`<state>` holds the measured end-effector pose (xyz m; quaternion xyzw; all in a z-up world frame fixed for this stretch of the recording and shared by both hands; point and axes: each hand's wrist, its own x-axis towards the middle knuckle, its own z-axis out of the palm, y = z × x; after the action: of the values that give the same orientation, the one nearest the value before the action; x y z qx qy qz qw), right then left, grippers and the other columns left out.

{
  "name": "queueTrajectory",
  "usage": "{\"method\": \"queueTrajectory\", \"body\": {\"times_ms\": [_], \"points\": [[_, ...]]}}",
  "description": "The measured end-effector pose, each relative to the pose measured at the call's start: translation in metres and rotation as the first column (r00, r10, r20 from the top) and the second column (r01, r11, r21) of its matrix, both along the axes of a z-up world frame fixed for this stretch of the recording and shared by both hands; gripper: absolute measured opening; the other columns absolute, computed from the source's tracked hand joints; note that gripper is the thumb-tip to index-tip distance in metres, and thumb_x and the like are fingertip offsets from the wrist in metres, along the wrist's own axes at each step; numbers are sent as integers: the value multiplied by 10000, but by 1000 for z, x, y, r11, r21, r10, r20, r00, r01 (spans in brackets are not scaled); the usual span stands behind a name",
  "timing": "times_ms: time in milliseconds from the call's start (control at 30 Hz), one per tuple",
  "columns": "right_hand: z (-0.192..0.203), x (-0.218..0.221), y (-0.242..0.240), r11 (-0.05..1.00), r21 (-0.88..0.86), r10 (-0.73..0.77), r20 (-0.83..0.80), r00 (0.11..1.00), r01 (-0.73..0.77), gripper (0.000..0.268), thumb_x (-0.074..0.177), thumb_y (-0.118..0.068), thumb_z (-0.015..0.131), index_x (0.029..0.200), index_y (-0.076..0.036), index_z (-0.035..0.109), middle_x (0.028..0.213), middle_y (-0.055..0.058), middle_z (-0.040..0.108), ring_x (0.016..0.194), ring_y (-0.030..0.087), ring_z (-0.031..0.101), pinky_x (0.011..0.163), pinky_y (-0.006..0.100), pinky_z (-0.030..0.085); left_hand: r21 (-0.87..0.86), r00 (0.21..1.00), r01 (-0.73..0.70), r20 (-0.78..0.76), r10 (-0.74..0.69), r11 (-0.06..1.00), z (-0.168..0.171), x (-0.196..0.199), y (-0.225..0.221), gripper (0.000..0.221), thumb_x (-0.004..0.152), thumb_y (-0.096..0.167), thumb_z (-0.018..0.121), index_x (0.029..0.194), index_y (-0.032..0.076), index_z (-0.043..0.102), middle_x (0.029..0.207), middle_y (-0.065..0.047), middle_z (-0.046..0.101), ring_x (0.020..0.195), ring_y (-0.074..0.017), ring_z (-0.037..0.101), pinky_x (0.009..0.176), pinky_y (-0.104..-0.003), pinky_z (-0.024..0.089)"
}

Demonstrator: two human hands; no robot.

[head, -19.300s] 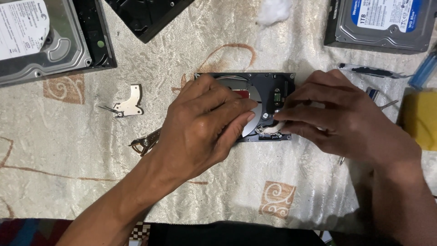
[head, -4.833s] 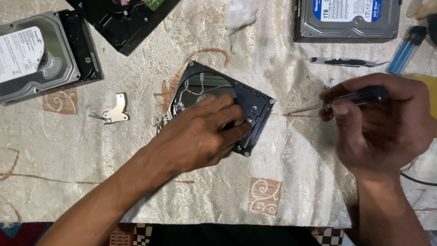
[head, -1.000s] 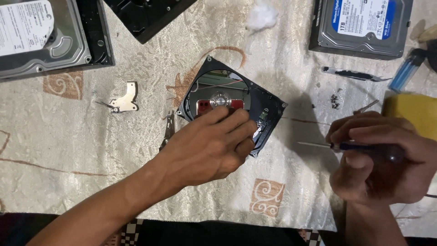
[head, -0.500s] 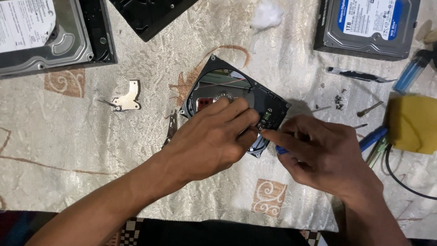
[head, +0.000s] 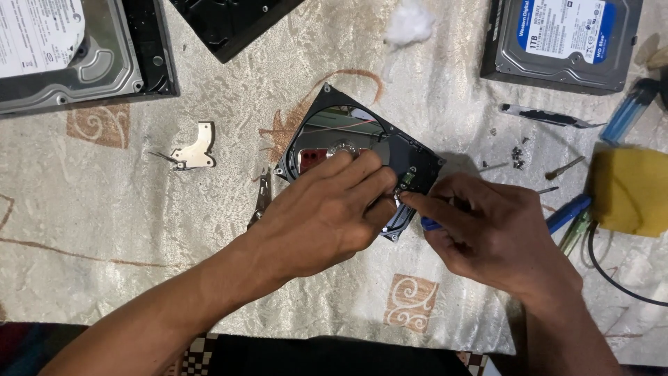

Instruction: Reassembling the internal components of a hard disk drive, specifically the actuator arm and magnets, using a screwdriver.

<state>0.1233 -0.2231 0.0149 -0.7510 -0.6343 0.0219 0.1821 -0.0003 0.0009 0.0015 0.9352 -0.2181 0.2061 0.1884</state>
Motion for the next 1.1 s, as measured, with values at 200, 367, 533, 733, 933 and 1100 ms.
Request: {"method": "queueTrajectory", "body": {"times_ms": [200,367,533,733,933,1100], "points": [[29,-5,18,992,103,-43,-239,970,70,227,943,-57,696,1157,13,722,834,90,571,680,174,581,581,272,457,28,1000,-2,-17,3,1000,-1,-2,2,37,947,4,691,929,13,660,1087,-138,630,1037,-306,575,823,-408,488],[38,-8,13,942,275,-103,-307,946,192,190,887,27,619,1037,138,655,976,238,682,912,359,664,826,406,548,-18,999,40,-16,-41,999,1,-4,3,90,950,-2,667,1040,6,667,1106,-128,616,1047,-309,571,817,-412,475],[38,-21,4,825,367,-260,-427,866,429,238,966,-79,561,984,156,600,953,280,630,908,383,713,901,433,620,-39,998,61,27,-60,997,1,-4,1,167,1009,-22,656,844,-1,670,1000,-81,610,991,-293,553,731,-394,416],[17,-27,3,712,391,-220,-665,714,583,325,999,0,599,1216,88,373,986,284,596,927,359,732,918,461,715,19,994,102,-52,-101,995,-1,-8,2,138,847,37,796,727,27,729,1195,-88,729,1135,-306,557,865,-397,445],[10,-22,7,765,478,-122,-549,827,430,378,960,10,610,1181,59,307,929,271,546,871,356,732,867,468,723,49,995,97,-34,-95,994,1,-6,1,75,928,61,732,874,20,765,1260,-110,717,1146,-302,567,841,-403,453],[8,-18,6,774,506,-56,-544,837,380,384,949,3,619,1176,66,316,947,282,591,914,365,753,875,459,732,104,995,93,-33,-90,990,4,-6,2,111,924,70,743,814,55,737,1176,-71,741,1094,-275,553,799,-384,439]]}}
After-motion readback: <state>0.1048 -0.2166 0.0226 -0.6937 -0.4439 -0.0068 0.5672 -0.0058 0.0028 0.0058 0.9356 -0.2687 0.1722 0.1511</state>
